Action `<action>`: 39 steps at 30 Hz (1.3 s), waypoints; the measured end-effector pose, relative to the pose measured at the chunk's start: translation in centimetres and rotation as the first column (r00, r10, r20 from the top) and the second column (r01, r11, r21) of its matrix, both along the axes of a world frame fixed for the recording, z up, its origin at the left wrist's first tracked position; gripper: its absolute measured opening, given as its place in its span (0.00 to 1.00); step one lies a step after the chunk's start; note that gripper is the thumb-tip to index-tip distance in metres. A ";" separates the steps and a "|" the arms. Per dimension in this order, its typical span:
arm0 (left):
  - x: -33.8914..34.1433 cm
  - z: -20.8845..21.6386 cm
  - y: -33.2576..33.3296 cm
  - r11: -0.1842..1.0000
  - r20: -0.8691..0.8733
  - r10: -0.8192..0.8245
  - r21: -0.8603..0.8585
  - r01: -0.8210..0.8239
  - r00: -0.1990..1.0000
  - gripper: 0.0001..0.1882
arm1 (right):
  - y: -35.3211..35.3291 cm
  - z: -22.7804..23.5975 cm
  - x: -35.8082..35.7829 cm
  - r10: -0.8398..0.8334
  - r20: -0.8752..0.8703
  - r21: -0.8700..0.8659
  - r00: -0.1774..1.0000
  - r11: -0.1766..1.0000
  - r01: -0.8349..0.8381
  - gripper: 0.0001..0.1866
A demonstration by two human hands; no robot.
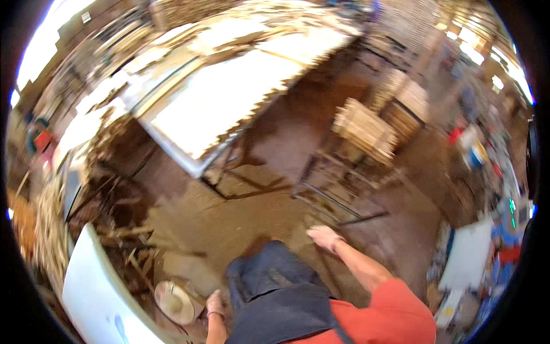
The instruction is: The person picks up bundles of thin wood slats from a large work table and arranges them into organized rows on a moving conveyor belt.
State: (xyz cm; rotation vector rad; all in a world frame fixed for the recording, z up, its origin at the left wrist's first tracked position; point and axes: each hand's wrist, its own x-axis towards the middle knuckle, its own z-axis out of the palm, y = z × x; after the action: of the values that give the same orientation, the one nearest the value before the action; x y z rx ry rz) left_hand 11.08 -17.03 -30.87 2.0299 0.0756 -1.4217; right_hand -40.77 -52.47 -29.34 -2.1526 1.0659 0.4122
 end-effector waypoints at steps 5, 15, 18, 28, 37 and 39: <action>-11.8 2.3 3.7 0.872 -0.103 -0.333 0.345 0.348 0.937 0.18 | 2.6 -0.7 -4.1 0.214 0.016 -0.244 0.977 0.948 -0.204 0.14; -23.5 1.7 -10.8 0.990 0.261 -0.013 0.136 -0.024 0.965 0.31 | -11.5 -5.6 -15.4 -0.777 -0.314 0.623 0.545 0.264 0.736 0.18; -24.5 4.4 -16.2 0.817 0.678 -0.507 0.179 0.549 0.533 0.15 | -16.6 -0.3 -14.3 -0.821 -0.321 0.809 0.472 0.020 0.587 0.19; -53.3 2.7 0.6 0.875 0.451 -0.477 0.321 0.361 0.755 0.18 | -20.1 5.5 -19.0 -0.666 -0.033 0.876 0.745 0.339 0.342 0.08; -77.1 3.9 15.3 0.926 -0.052 -0.183 0.325 0.190 0.982 0.28 | -18.0 14.9 -29.6 -0.862 0.147 0.701 0.485 0.437 0.564 0.13; -78.1 4.4 16.0 0.932 0.110 -0.001 0.360 -0.039 0.994 0.29 | -17.0 14.2 -32.2 -0.848 0.149 0.782 0.508 0.416 0.465 0.15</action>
State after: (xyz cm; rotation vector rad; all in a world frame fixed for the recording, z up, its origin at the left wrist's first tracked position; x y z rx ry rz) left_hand -67.03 -1.04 -26.52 2.3937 0.3325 -1.3590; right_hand -73.01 -69.50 -15.10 -0.9052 1.1363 -0.2207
